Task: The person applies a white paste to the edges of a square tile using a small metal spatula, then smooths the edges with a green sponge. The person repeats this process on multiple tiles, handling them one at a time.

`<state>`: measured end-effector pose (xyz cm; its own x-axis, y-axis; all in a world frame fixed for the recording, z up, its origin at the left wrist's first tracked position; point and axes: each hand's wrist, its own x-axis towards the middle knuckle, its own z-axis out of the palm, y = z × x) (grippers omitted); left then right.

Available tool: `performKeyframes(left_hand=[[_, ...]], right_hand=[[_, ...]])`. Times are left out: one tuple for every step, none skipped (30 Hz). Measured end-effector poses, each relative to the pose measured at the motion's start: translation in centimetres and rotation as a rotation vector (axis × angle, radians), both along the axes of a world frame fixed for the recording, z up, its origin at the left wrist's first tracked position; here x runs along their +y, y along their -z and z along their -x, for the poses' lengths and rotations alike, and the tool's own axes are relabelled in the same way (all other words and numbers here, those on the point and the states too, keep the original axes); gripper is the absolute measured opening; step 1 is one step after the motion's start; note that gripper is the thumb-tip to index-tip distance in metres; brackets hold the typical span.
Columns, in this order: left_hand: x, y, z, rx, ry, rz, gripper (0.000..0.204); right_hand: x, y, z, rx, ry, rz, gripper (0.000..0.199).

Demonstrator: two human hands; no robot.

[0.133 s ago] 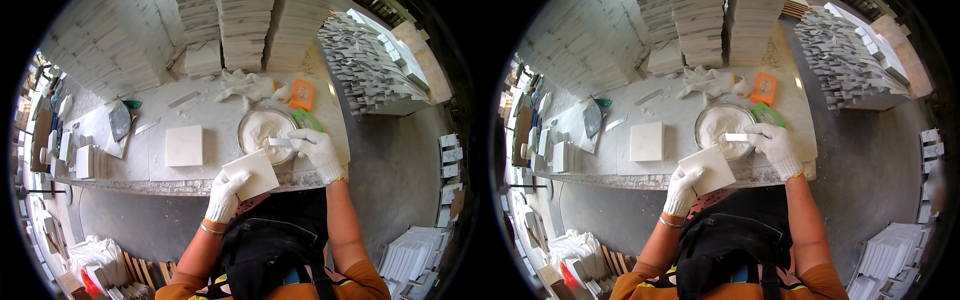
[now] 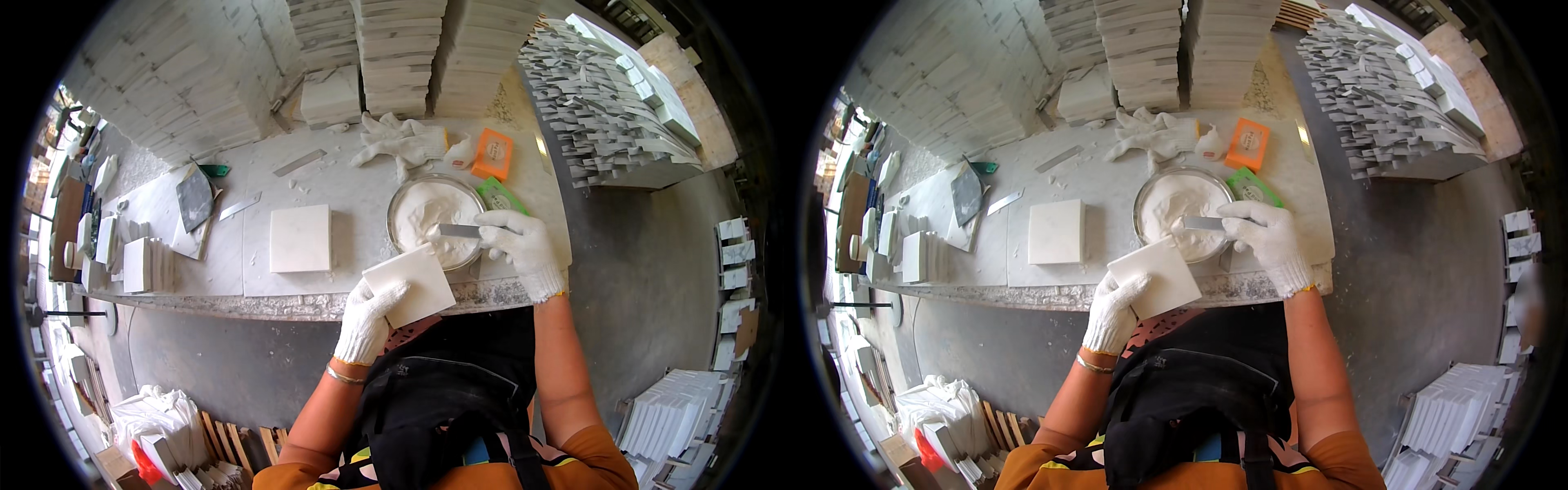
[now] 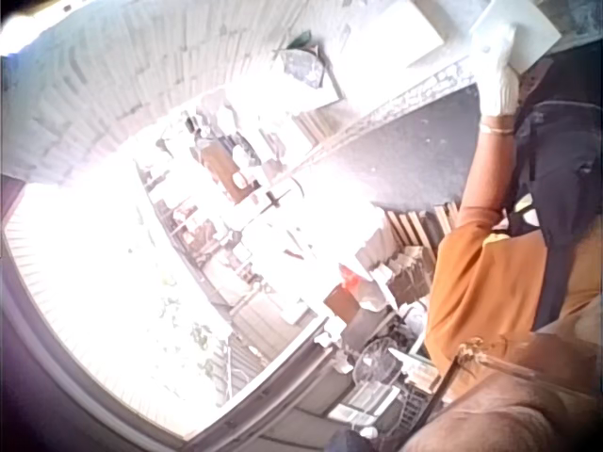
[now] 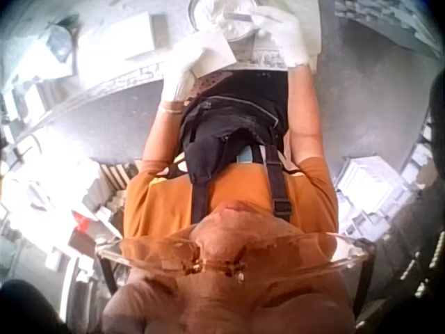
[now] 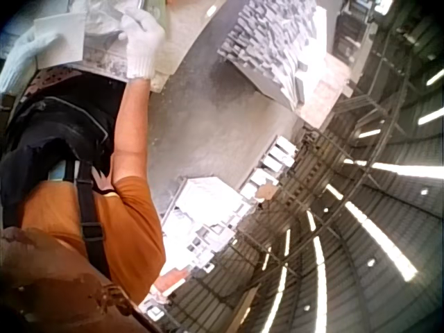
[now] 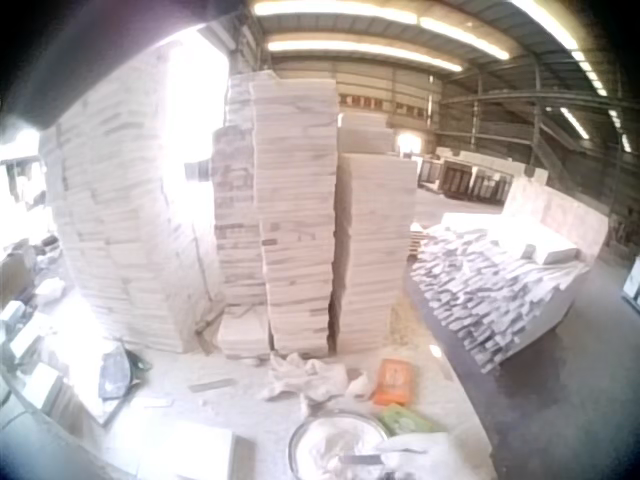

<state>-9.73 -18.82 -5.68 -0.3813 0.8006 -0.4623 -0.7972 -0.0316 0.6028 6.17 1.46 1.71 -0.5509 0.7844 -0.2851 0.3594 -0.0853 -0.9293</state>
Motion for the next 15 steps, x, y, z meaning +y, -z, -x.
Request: performKeyframes(left_hand=[[0.0, -0.1, 0.0, 0.000, 0.000, -0.003, 0.043], [0.0, -0.1, 0.0, -0.001, 0.000, -0.006, 0.043], [0.0, 0.0, 0.0, -0.005, -0.002, -0.010, 0.043], [0.0, 0.2, 0.0, -0.009, -0.005, -0.014, 0.043], [0.0, 0.4, 0.0, -0.012, -0.007, -0.017, 0.043], [0.0, 0.5, 0.0, -0.012, -0.004, -0.018, 0.043], [0.0, 0.5, 0.0, -0.011, 0.001, -0.020, 0.043], [0.0, 0.6, 0.0, -0.010, 0.005, -0.021, 0.043], [0.0, 0.5, 0.0, -0.008, 0.005, -0.020, 0.043], [0.0, 0.5, 0.0, -0.006, 0.004, -0.020, 0.043], [0.0, 0.4, 0.0, -0.004, 0.004, -0.019, 0.043], [0.0, 0.2, 0.0, -0.011, 0.007, -0.017, 0.043], [0.0, -0.1, 0.1, -0.018, 0.011, -0.014, 0.043], [0.0, -0.3, 0.1, -0.025, 0.014, -0.011, 0.043], [0.1, -0.2, 0.1, -0.016, 0.013, -0.011, 0.043]], right_hand=[[-0.2, -0.4, -0.1, 0.005, 0.009, 0.006, 0.025], [-0.4, -0.8, -0.1, 0.010, 0.019, 0.012, 0.026], [-0.6, -1.1, -0.2, 0.021, 0.012, 0.001, 0.026], [-0.9, -1.4, -0.2, 0.034, 0.005, -0.011, 0.026], [-1.1, -1.5, -0.2, 0.046, -0.002, -0.022, 0.027], [-1.3, -1.4, -0.2, 0.065, -0.009, -0.036, 0.027], [-1.4, -1.3, -0.3, 0.085, -0.015, -0.051, 0.026], [-1.6, -1.2, -0.4, 0.105, -0.022, -0.066, 0.026], [-1.6, -1.2, -0.4, 0.100, -0.031, -0.074, 0.025], [-1.7, -1.2, -0.5, 0.095, -0.040, -0.083, 0.025], [-1.7, -1.2, -0.5, 0.089, -0.049, -0.092, 0.024], [-1.6, -1.1, -0.6, 0.087, -0.052, -0.112, 0.024], [-1.4, -0.9, -0.7, 0.084, -0.054, -0.132, 0.023], [-1.3, -0.8, -0.8, 0.082, -0.057, -0.152, 0.023], [-1.4, -0.9, -0.8, 0.084, -0.057, -0.149, 0.023]])
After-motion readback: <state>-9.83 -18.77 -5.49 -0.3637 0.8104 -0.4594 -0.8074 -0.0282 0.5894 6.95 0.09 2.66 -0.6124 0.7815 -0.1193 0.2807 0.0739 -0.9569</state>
